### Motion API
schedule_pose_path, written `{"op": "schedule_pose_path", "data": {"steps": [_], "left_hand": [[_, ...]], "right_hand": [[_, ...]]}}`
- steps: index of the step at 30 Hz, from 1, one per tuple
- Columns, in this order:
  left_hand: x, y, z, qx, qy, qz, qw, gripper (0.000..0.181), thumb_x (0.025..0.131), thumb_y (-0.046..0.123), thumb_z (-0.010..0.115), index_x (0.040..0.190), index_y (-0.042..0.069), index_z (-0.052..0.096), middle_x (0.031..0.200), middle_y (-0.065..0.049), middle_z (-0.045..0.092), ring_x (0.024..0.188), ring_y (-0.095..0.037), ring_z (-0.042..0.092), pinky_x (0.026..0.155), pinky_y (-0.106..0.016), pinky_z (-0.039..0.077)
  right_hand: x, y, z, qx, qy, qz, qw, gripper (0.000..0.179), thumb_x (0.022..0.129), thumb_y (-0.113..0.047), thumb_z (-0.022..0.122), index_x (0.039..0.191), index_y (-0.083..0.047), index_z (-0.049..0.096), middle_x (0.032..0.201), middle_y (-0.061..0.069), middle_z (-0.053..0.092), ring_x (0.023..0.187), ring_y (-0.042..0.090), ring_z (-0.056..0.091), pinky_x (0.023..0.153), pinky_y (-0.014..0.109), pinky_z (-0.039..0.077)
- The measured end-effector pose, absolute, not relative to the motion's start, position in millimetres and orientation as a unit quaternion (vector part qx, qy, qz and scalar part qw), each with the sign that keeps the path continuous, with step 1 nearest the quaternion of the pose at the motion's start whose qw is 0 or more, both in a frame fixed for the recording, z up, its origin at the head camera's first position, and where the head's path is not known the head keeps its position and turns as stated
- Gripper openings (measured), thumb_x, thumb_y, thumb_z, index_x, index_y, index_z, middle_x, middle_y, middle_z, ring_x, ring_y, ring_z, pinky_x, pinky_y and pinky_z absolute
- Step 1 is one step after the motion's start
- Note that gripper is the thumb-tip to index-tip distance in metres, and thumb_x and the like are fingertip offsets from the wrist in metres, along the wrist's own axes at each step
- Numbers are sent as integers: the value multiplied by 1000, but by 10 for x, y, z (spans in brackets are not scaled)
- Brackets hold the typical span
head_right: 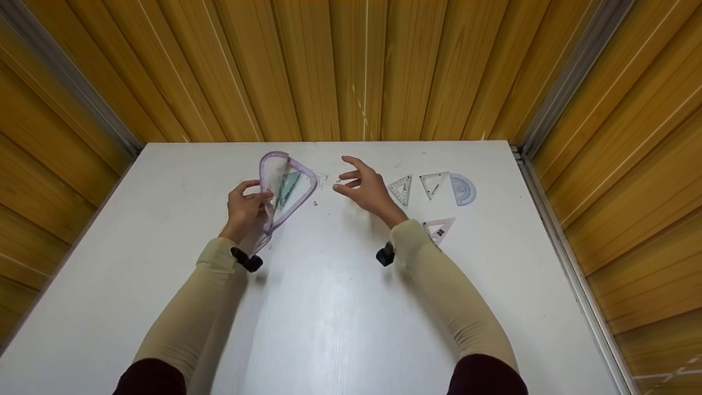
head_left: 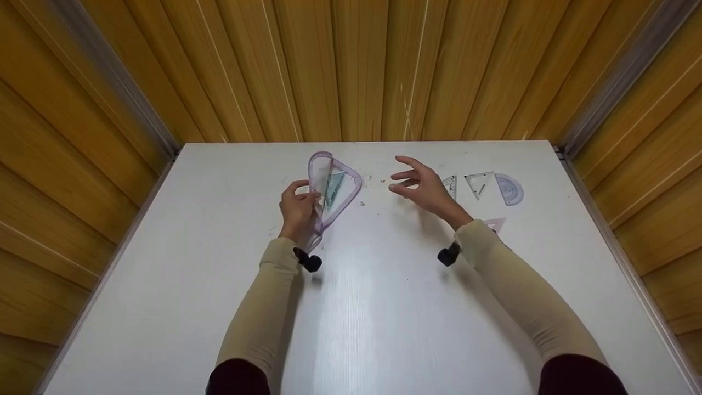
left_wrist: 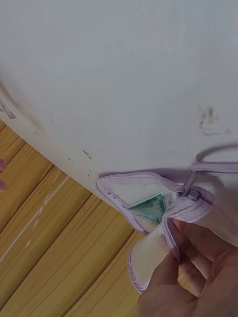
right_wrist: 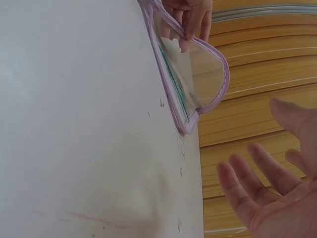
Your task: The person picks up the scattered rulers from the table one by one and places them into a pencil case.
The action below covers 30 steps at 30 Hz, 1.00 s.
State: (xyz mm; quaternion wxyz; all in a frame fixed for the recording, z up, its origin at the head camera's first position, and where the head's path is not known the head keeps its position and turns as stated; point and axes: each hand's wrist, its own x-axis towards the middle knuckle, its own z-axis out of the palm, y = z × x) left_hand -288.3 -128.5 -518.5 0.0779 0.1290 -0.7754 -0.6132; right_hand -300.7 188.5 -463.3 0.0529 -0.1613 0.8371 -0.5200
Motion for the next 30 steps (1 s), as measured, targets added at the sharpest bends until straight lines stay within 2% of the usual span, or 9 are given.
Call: {"op": "schedule_pose_path", "data": {"steps": [10, 15, 23, 30], "left_hand": [[-2877, -1289, -5204, 137, -770, -619, 63, 41, 96, 11, 70, 136, 7, 61, 107, -13, 76, 90, -25, 71, 71, -33, 52], [-2896, -1279, -5202, 139, -767, -624, 60, 41, 97, 11, 70, 136, 7, 61, 107, -13, 75, 91, -25, 71, 72, -33, 51], [-2905, -1271, -5197, 138, -772, -617, 63, 41, 95, 12, 71, 135, 7, 63, 104, -13, 76, 81, -22, 69, 62, -28, 49], [-2904, -1280, -5182, 142, -770, -619, 64, 40, 94, 11, 72, 134, 8, 64, 104, -13, 76, 86, -23, 71, 64, -28, 51]], "right_hand": [[-2977, 2188, -4651, -149, 838, -523, 50, 79, 92, -33, 78, 159, -25, 36, 136, 14, 65, 120, 28, 63, 94, 38, 54], [-2964, 2320, -4667, -136, 837, -527, 49, 79, 92, -33, 79, 159, -26, 37, 136, 13, 66, 118, 26, 64, 91, 34, 55], [-2906, 2579, -4690, -128, 842, -522, 40, 79, 92, -32, 78, 159, -26, 37, 136, 16, 65, 119, 28, 64, 89, 27, 55], [-2840, 2787, -4635, -108, 852, -510, 36, 78, 95, -30, 76, 161, -24, 34, 139, 12, 64, 123, 28, 62, 92, 24, 52]]}}
